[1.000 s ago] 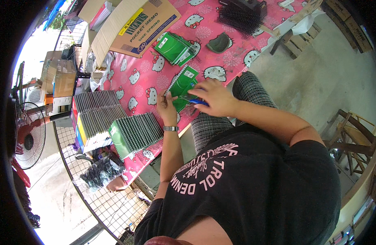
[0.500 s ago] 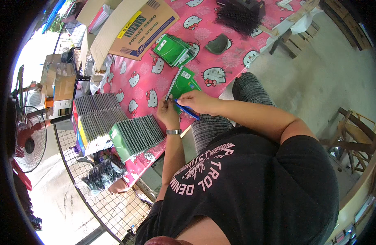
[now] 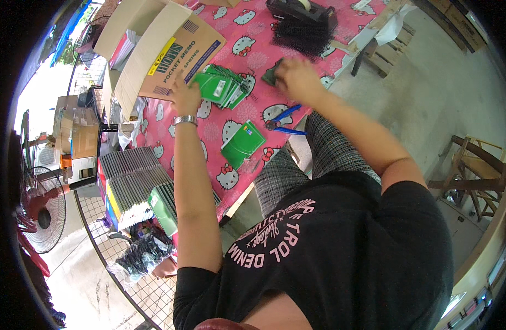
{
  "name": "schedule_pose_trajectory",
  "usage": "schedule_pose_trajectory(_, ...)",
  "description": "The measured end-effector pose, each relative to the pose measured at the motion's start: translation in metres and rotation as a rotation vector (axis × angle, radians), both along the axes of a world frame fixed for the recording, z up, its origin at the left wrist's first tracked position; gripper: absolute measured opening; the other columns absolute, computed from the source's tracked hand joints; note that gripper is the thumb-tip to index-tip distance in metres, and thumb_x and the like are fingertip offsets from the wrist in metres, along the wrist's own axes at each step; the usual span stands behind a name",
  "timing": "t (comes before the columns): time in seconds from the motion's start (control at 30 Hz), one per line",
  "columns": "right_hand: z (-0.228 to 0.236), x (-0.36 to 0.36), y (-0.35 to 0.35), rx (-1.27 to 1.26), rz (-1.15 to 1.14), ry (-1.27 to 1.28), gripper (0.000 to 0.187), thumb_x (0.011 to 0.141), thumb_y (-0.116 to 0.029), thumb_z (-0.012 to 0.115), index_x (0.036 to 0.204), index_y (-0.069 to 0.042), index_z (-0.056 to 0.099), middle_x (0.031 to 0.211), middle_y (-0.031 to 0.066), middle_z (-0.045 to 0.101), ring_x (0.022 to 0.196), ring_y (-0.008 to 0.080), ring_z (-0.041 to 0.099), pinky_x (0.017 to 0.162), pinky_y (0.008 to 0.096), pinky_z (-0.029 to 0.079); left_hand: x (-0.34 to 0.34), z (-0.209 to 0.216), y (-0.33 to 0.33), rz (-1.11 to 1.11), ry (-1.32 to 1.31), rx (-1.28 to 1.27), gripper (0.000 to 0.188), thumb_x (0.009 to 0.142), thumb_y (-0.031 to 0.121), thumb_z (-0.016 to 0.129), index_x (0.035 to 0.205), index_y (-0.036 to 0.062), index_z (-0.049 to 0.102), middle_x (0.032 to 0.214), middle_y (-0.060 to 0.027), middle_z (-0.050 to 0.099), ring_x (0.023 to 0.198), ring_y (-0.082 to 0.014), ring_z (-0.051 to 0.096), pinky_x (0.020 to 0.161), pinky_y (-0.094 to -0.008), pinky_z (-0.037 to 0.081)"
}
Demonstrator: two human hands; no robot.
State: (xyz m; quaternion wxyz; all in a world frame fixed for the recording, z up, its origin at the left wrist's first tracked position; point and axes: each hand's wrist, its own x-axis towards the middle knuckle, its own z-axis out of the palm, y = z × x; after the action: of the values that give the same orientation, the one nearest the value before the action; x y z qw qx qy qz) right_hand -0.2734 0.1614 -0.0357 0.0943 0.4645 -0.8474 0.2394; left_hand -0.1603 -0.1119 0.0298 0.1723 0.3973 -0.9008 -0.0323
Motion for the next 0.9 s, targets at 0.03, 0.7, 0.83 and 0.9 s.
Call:
schedule_pose_trajectory(0.03, 0.004, -0.022, -0.006, -0.046, -0.103, 0.072, 0.022, 0.08, -0.026, 0.065, 0.095, -0.009, 0.067, 0.094, 0.009, 0.059, 0.096, 0.0292, 0.058, 0.081, 0.0435, 0.047, 0.001, -0.008, -0.001, -0.066, -0.089, 0.018, 0.053, 0.084, 0.024, 0.057, 0.136, 0.0145, 0.05, 0.14, -0.0151, 0.048, 0.129, -0.0368, 0.04, 0.102, -0.0597, 0.032)
schedule_pose_trajectory(0.7, -0.001, -0.108, -0.01, 0.037, -0.351, 0.071, 0.022, 0.092, -0.021, 0.048, 0.091, -0.008, 0.065, 0.101, 0.0179, 0.061, 0.094, 0.0334, 0.063, 0.078, 0.0449, 0.053, 0.148, -0.09, 0.131, -0.688, -0.066, -0.105, 0.03, 0.078, 0.015, 0.065, 0.106, 0.0054, 0.064, 0.105, -0.0092, 0.065, 0.089, -0.027, 0.064, 0.079, -0.037, 0.053)
schedule_pose_trajectory(0.83, 0.014, -0.086, -0.004, -0.178, -0.166, 0.112, 0.026, 0.08, -0.009, 0.056, 0.105, -0.006, 0.063, 0.101, 0.014, 0.058, 0.094, 0.0341, 0.062, 0.077, 0.0434, 0.054, 0.144, -0.068, 0.121, -0.677, -0.116, 0.034, 0.028, 0.079, 0.013, 0.063, 0.106, 0.0049, 0.062, 0.105, -0.0099, 0.067, 0.089, -0.0259, 0.065, 0.079, -0.0371, 0.053)
schedule_pose_trajectory(0.9, 0.012, -0.062, -0.005, -0.294, 0.021, 0.098, 0.028, 0.08, -0.009, 0.057, 0.107, -0.005, 0.062, 0.103, 0.0151, 0.059, 0.095, 0.0351, 0.061, 0.078, 0.0446, 0.053, 0.144, -0.065, 0.122, -0.677, -0.082, 0.013, 0.029, 0.078, 0.011, 0.062, 0.106, 0.0048, 0.063, 0.1, -0.0104, 0.068, 0.083, -0.0263, 0.065, 0.074, -0.0376, 0.053)
